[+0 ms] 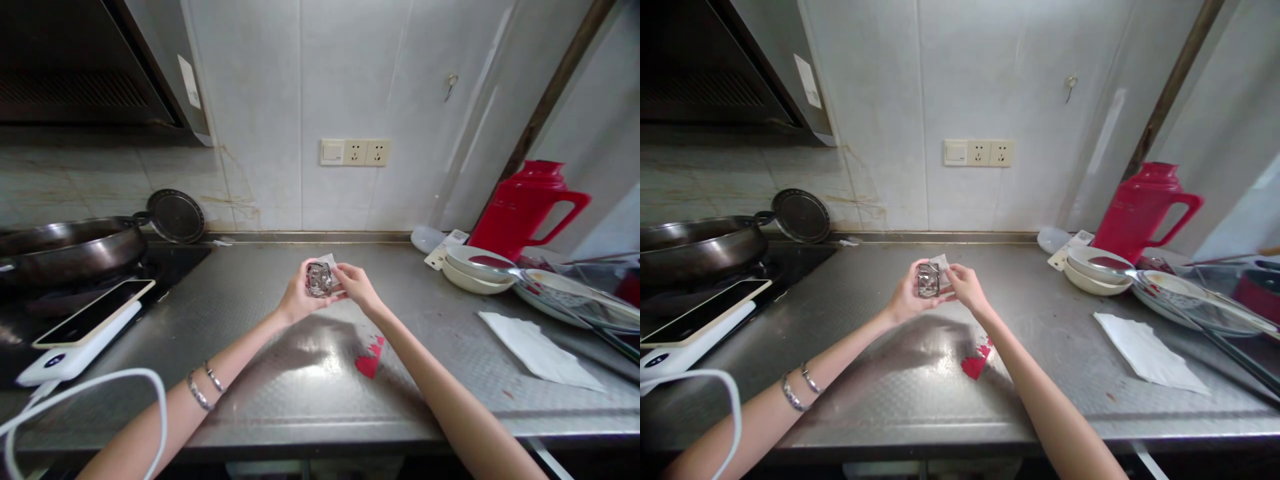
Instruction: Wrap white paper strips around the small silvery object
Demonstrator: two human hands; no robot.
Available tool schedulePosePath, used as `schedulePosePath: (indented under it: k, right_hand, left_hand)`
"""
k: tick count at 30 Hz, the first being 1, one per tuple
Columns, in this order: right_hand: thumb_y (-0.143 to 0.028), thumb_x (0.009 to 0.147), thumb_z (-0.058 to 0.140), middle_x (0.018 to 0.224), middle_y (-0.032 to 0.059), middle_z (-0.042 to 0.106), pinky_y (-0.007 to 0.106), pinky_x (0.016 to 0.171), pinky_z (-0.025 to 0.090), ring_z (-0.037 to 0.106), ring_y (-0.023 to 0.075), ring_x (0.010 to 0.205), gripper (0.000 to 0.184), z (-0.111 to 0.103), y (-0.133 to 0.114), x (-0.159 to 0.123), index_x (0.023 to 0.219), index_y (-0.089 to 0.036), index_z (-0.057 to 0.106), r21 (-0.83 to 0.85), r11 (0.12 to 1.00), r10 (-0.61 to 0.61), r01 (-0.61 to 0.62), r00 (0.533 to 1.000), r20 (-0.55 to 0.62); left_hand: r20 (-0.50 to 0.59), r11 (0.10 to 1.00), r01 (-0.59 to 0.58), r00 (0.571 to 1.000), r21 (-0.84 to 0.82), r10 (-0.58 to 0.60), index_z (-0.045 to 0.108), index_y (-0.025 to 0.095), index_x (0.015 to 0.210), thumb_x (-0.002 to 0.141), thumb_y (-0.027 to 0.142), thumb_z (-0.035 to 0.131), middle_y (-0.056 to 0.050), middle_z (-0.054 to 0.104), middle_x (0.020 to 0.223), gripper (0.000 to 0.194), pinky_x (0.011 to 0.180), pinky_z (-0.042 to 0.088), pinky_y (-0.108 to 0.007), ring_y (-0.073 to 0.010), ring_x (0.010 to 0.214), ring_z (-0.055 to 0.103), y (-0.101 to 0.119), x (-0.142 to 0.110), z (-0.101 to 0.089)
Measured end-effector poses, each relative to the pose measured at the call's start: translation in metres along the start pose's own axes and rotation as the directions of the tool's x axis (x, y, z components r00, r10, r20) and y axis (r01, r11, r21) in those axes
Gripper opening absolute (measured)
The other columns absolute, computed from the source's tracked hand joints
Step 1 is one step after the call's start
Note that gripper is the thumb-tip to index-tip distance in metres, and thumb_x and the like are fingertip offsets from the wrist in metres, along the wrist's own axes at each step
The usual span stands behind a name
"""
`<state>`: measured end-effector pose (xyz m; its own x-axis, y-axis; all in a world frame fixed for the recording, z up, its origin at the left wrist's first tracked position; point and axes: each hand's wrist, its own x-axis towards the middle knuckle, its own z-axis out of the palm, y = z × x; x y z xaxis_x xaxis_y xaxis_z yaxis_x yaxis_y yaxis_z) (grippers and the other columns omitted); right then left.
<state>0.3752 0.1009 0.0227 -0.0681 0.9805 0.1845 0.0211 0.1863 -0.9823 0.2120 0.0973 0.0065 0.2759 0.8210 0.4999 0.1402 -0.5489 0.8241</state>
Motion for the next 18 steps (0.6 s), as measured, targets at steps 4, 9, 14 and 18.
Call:
schedulePosePath:
  k: [4,9,14,18]
  right_hand:
    - [-0.041,0.082,0.055,0.069,0.0018,0.069,0.023,0.052,0.051,0.066,0.0167,0.062,0.026,-0.005,0.001,0.001,0.079,-0.019,0.068,-0.342,0.909,-0.302,0.238,0.942,-0.148]
    - [-0.038,0.087,0.050,0.083,0.0059,0.073,0.029,0.071,0.050,0.067,0.0201,0.078,0.030,-0.002,-0.008,-0.005,0.087,-0.017,0.071,-0.404,0.821,-0.497,0.402,0.853,-0.161]
    - [-0.038,0.086,0.053,0.087,0.0051,0.075,0.029,0.071,0.052,0.068,0.0203,0.078,0.028,0.004,-0.011,-0.012,0.090,-0.018,0.073,-0.314,0.829,-0.504,0.463,0.862,-0.060]
    - [-0.035,0.087,0.053,0.091,0.0041,0.075,0.030,0.075,0.053,0.069,0.0214,0.083,0.026,0.004,-0.011,-0.016,0.093,-0.020,0.074,-0.304,0.824,-0.512,0.478,0.858,-0.040]
  left_hand:
    - [-0.022,1.000,0.004,1.000,-0.022,-0.004,0.035,0.022,0.127,0.056,0.032,0.083,-0.007,0.064,0.109,0.086,0.080,0.054,-0.029,-0.0190,0.090,0.066,0.004,0.000,0.001]
    - [-0.010,1.000,0.004,1.000,0.029,-0.004,0.038,0.020,0.125,0.056,0.033,0.083,-0.007,0.064,0.106,0.083,0.076,0.054,-0.028,-0.0184,0.085,0.066,0.004,-0.001,0.001]
    - [-0.013,0.995,-0.016,1.000,0.094,0.018,0.040,0.018,0.124,0.054,0.031,0.084,-0.009,0.065,0.108,0.083,0.081,0.053,-0.032,-0.0216,0.091,0.066,0.006,-0.003,0.004]
    - [-0.030,0.994,-0.041,0.999,0.101,0.044,0.041,0.019,0.122,0.054,0.030,0.083,-0.009,0.064,0.110,0.081,0.084,0.052,-0.034,-0.0227,0.095,0.065,0.007,-0.003,0.006]
